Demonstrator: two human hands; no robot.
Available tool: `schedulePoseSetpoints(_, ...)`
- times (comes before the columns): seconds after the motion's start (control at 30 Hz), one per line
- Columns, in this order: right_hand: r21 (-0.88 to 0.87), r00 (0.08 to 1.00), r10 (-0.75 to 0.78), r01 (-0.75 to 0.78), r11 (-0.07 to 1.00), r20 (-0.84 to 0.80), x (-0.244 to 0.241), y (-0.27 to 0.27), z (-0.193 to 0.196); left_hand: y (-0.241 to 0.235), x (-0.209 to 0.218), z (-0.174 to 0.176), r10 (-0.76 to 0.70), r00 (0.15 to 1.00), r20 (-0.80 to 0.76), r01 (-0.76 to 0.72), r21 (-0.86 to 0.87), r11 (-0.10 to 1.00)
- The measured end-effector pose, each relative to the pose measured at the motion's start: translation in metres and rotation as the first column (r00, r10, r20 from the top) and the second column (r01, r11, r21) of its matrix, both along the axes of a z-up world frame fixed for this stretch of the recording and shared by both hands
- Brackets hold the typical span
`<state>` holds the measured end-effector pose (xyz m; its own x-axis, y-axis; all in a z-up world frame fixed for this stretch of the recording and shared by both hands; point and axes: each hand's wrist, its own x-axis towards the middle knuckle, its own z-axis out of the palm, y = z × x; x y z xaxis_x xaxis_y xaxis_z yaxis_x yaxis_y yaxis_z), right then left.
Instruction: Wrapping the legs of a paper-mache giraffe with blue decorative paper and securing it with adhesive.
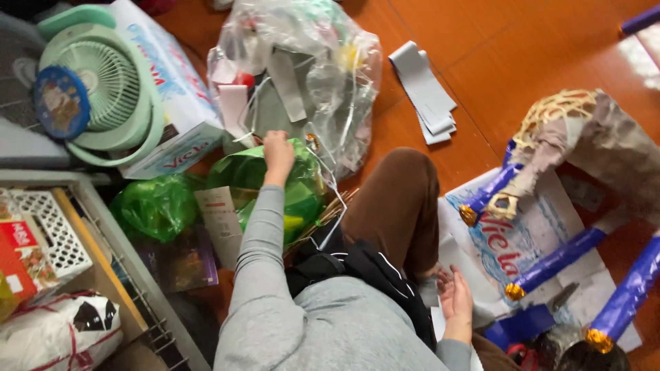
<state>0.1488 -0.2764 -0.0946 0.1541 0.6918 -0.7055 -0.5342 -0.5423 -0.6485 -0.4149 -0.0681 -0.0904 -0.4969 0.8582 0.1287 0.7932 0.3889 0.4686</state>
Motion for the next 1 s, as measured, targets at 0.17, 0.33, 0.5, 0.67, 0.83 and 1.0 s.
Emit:
schedulePoseSetpoints(0.17,0.008,0.999,0.034,-0.034,0.999,-0.019,0.007,-0.001,-0.011,0.000,-0.003,0.004,0.063,0.998,-0.016,-0.065,-0.286,0.956)
schedulePoseSetpoints(0.33,0.004,0.999,0.038,-0.038,0.999,-0.030,0.015,-0.003,-0.023,-0.005,-0.033,0.016,0.202,0.946,0.253,-0.192,-0.062,0.979)
schedulePoseSetpoints(0.5,-0.010,0.999,0.043,-0.043,0.999,-0.016,0.020,-0.002,-0.029,-0.005,-0.093,-0.042,0.244,0.943,0.226,-0.228,-0.095,0.969)
schedulePoseSetpoints(0.67,-0.045,1.000,0.017,-0.016,0.999,0.023,0.013,0.000,-0.022,0.004,-0.087,-0.053,0.382,0.800,0.462,-0.310,-0.228,0.923)
schedulePoseSetpoints(0.83,-0.061,0.999,0.013,-0.010,0.998,0.038,0.011,0.001,-0.020,0.020,-0.073,-0.042,0.469,0.483,0.740,-0.540,-0.170,0.824)
schedulePoseSetpoints(1.0,-0.091,0.999,0.004,0.000,0.996,0.046,0.007,0.004,-0.014,0.026,-0.053,-0.017,0.281,0.167,0.945,-0.615,-0.123,0.779)
